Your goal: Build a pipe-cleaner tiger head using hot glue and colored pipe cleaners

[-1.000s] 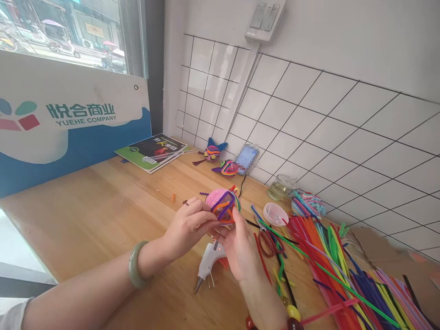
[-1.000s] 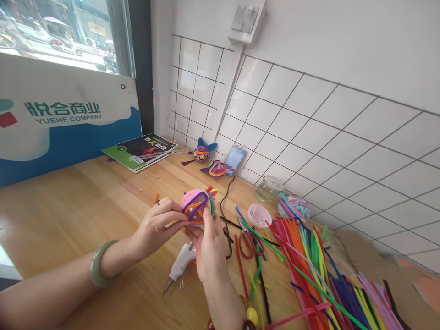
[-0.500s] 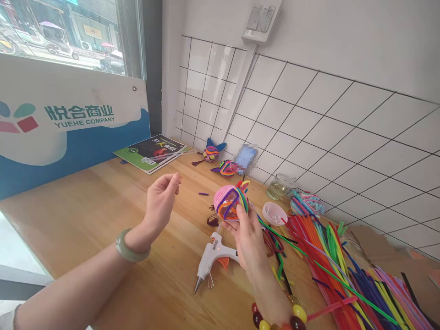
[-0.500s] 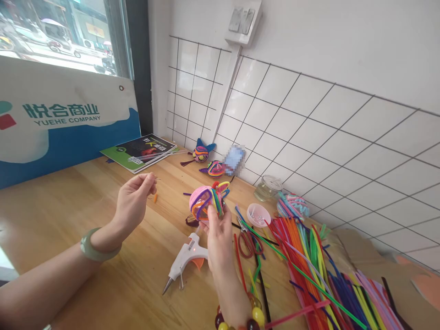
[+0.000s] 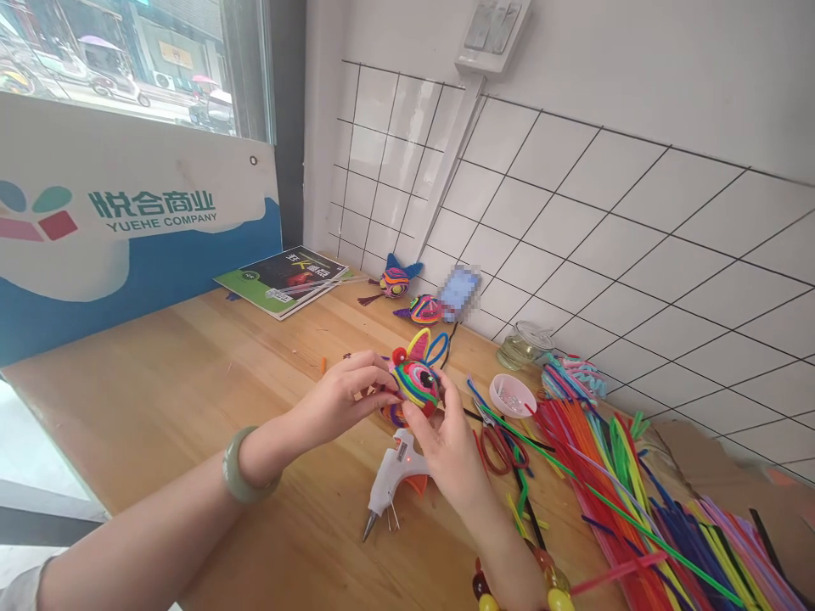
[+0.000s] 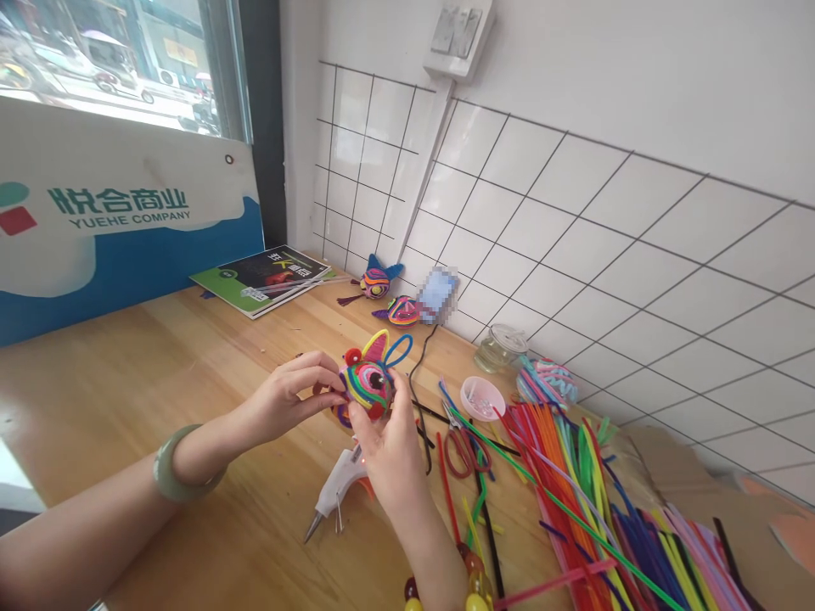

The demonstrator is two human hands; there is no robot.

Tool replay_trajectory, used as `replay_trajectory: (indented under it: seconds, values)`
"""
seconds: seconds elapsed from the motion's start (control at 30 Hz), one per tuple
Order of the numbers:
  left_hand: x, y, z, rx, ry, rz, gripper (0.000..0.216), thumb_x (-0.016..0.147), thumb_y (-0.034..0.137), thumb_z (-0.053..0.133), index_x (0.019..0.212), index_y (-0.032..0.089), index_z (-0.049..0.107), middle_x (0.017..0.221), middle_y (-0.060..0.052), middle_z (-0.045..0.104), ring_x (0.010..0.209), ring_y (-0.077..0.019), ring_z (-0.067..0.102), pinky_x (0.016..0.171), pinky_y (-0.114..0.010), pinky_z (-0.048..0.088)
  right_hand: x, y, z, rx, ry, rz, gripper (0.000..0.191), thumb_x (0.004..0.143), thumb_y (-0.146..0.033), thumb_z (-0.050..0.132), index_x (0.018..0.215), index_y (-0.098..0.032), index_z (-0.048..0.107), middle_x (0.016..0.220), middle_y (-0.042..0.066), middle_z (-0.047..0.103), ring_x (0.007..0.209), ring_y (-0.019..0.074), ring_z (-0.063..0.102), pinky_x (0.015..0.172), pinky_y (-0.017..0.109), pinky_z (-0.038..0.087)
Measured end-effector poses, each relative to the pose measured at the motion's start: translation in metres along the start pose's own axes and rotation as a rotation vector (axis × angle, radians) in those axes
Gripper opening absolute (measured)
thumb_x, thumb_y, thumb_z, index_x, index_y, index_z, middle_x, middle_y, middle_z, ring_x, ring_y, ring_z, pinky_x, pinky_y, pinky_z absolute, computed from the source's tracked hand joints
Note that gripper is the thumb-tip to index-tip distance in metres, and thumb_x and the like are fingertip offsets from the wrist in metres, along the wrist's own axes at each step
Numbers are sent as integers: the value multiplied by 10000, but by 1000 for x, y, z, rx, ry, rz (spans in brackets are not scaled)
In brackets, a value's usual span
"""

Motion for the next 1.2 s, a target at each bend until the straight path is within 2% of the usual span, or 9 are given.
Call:
replay_trajectory:
  seconds: [0.2,0.37,0.5,0.6,0.73,0.83,0.97,1.07,1.2]
  values:
    - [-1,-4,3,3,-45,-32,97,871,227,597,793,173,613,837,-62,625,826,-153,601,727,-257,488,2,9,-1,68,27,81,608,712,-337,730,1259,-238,484,1070,54,698,836,221,687,701,339,562]
    - [0,-10,6,-114,-83,-159,204,896,296,554,743,167,594,792,-59,598,751,-149,572,691,-270,475,1,7,-1,33,26,49,566,735,-349,715,1244,-242,492,1107,47,687,914,210,679,824,342,538]
    - [-4,-25,5,-476,-5,-435,265,877,394,566,733,171,560,738,-26,539,640,-123,515,585,-250,453,3,7,-7,24,74,55,559,723,-353,724,1231,-243,517,1125,45,685,934,209,680,871,345,522]
    - [-7,-41,1,-759,119,-632,282,853,405,601,719,169,524,639,18,476,561,-95,445,539,-227,411,7,7,-13,38,96,47,505,733,-363,715,1192,-239,545,1104,43,695,944,204,676,869,333,516]
    - [-12,-72,-21,-1094,557,-796,242,840,315,631,711,161,496,715,-4,535,589,-85,481,500,-190,399,11,11,-25,72,127,70,512,720,-392,727,1178,-236,562,1087,43,700,933,201,672,824,321,522]
    - [-25,-96,-38,-1195,855,-943,214,905,181,509,699,163,452,597,40,449,449,-49,376,389,-152,281,13,12,-34,84,159,74,503,733,-416,714,1179,-239,564,1132,48,684,964,199,657,774,303,526]
    - [-39,-117,-60,-1132,1001,-984,364,949,105,325,595,183,289,480,83,231,358,-46,221,352,-163,178,16,10,-47,129,207,104,500,738,-446,705,1180,-257,568,1081,34,700,924,198,665,717,293,534]
    - [-46,-123,-71,-1023,1107,-981,389,941,116,333,583,190,200,458,87,164,340,-55,170,354,-185,153,18,7,-57,151,254,96,543,727,-443,712,1216,-267,555,1037,21,711,874,196,674,705,300,535]
    - [-40,-105,-63,-883,1110,-884,363,938,293,435,597,199,354,457,75,260,377,-76,255,392,-207,213,19,2,-60,128,312,-5,561,689,-384,755,1198,-241,567,1053,42,710,870,194,668,730,294,520]
Point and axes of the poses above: each hand's wrist, its own x-axis towards the middle knuckle, its own z-axis out of the palm, y = z × x, the point moved 6 cm from there along x, towards the middle knuckle
